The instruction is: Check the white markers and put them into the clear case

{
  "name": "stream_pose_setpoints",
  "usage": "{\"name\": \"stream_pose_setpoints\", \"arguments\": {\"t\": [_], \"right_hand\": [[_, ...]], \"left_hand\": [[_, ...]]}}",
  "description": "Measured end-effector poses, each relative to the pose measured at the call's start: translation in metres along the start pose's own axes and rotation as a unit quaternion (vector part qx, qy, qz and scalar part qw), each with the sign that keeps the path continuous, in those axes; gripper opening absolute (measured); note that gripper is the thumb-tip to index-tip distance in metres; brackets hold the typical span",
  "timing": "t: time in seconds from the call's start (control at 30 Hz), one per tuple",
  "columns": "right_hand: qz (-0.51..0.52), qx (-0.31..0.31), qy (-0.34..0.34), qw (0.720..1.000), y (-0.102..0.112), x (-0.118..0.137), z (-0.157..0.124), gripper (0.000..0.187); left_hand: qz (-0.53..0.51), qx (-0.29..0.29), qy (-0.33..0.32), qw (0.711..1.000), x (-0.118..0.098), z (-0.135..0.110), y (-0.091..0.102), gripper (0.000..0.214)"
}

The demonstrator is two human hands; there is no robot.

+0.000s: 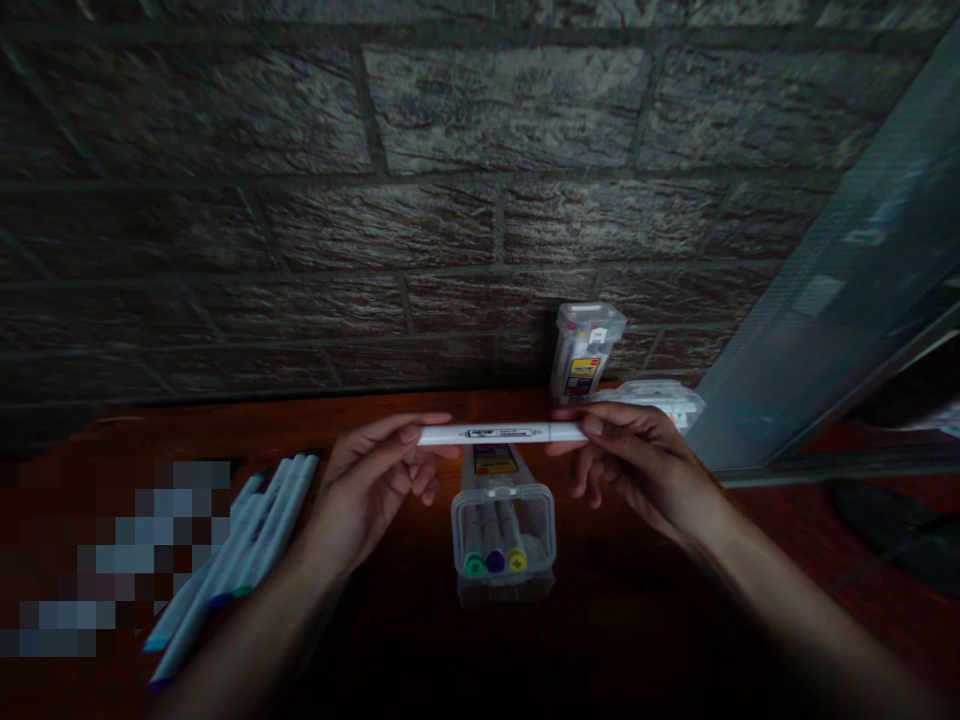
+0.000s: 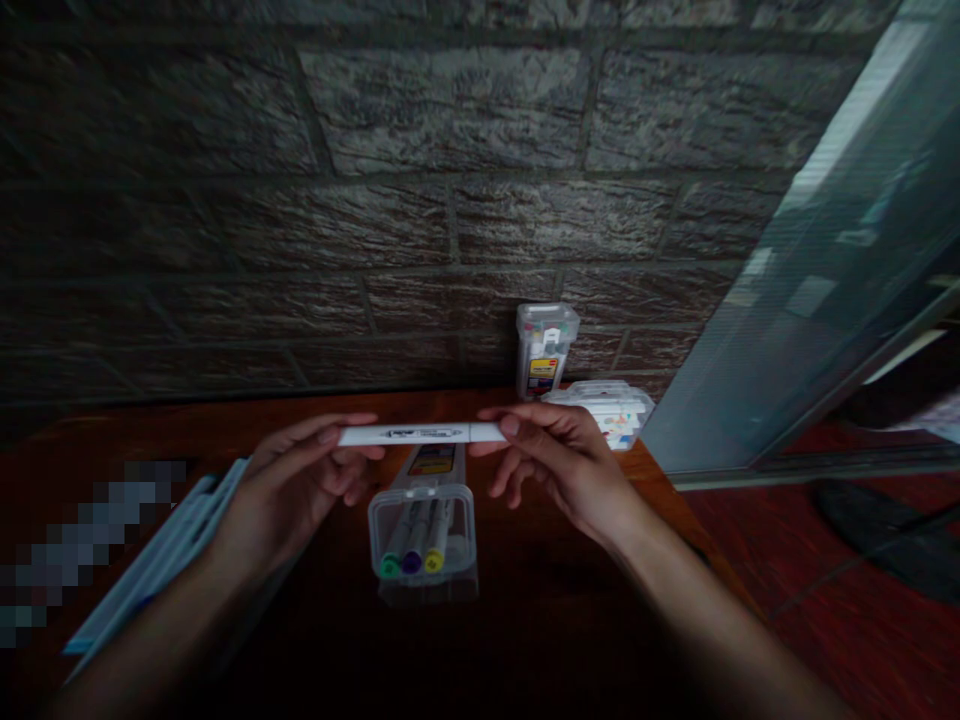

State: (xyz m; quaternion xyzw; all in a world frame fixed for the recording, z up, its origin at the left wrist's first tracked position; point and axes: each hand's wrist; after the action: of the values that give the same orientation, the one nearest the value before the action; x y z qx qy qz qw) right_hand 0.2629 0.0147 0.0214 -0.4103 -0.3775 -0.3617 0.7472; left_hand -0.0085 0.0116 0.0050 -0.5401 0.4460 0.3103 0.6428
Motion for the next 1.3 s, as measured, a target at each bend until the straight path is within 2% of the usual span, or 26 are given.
{"name": "stream_pose_setpoints", "arguments": {"t": [0.17,0.4,0.8,1.1,1.3], "right_hand": [[0.010,0.010,-0.004,1.000,0.0011,0.0009,0.0000,0.021],[-0.012,-0.043,0.025,0.999,0.0017,-0.0001,0.0004,0.020],[0.022,-0.009,0.010,1.000,0.0046,0.0038,-0.0015,0.025],[0.003,-0.014,0.012,1.000,0.0041,0.0032,-0.0015,0.025],[-0.022,-0.031,0.022,0.999,0.0028,0.0022,-0.0010,0.025]], "left_hand": [[-0.023,0.020,0.002,1.000,-0.0005,-0.0001,0.0017,0.028],[-0.032,0.017,-0.005,0.999,-0.0034,-0.0026,-0.0012,0.026],[-0.072,0.043,-0.004,0.996,-0.0064,-0.0018,0.0022,0.031],[-0.066,0.028,-0.003,0.997,-0.0071,-0.0027,0.0008,0.029],[-0.049,-0.005,-0.005,0.999,-0.0035,0.0002,0.0017,0.026]]}}
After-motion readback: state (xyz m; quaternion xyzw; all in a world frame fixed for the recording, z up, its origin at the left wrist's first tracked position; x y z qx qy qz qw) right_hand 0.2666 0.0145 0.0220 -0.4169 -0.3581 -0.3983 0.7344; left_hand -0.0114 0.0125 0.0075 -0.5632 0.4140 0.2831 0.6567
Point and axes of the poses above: each hand's wrist, its own z-axis towards the middle knuckle, its own y-axis out of the back of the hand, x = y × z, and after that the axes turned 11 degrees about y, right-handed
